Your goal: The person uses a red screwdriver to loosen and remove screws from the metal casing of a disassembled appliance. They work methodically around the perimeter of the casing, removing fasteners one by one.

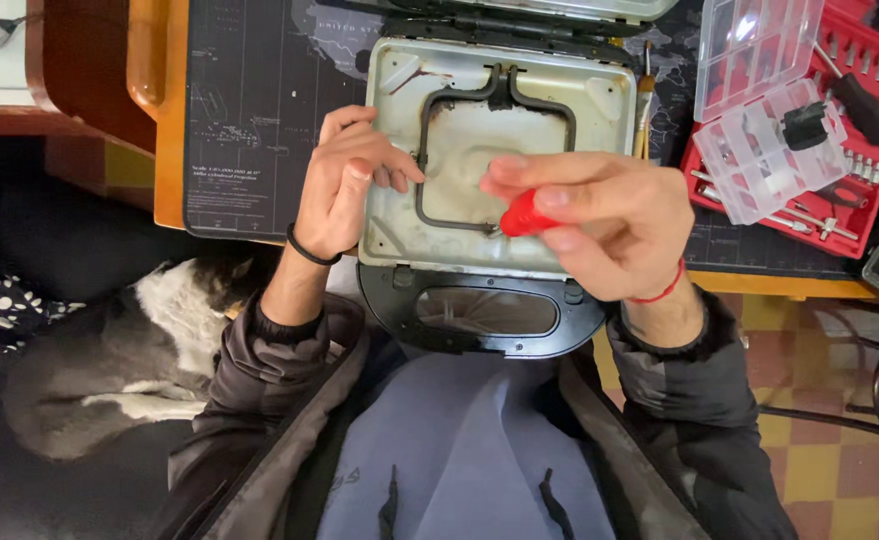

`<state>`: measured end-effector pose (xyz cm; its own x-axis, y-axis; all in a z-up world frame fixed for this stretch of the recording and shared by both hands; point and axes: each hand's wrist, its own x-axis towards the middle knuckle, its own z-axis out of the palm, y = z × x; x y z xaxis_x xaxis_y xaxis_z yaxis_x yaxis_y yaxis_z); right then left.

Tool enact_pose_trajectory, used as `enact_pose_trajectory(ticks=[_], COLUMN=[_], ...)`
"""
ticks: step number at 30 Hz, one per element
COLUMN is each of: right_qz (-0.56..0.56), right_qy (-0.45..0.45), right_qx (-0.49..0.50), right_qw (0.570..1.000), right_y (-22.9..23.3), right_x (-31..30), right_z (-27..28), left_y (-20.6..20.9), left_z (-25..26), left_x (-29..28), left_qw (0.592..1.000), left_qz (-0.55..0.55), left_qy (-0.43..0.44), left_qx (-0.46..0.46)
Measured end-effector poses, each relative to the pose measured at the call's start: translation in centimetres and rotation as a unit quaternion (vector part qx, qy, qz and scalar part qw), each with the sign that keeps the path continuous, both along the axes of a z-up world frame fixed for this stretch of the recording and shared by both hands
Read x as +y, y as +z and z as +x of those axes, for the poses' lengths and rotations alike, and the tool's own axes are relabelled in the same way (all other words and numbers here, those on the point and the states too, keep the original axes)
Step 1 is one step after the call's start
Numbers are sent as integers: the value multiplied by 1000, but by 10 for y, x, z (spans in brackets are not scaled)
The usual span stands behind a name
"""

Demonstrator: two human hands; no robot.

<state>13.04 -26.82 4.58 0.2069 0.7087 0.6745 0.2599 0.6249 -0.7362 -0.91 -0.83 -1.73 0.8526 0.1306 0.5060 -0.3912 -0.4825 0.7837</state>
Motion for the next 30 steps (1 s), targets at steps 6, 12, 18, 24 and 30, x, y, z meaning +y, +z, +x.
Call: enact_pose_trajectory(ticks=[6,12,18,24,30], right_qz=[69,-11,134,104,19], right_qy=[-136,-41,-152,-149,-71], right_qx=[-189,-61,-181,-137,-5], right_qw=[970,997,962,974,997], right_y=[6,-4,2,4,12], right_x=[6,-8,10,11,2], right_z=[31,9,13,10,-5], left_y=[-1,-3,-4,-5,-4], left_z=[1,1,1,2,1], left_x=[1,1,1,0,0], left_qw=[1000,1000,1000,1000,1000], left_qz=[-2,1,-2,-2,-2], left_qy=[-2,0,3,11,10], left_qx=[-4,1,0,-3,-6])
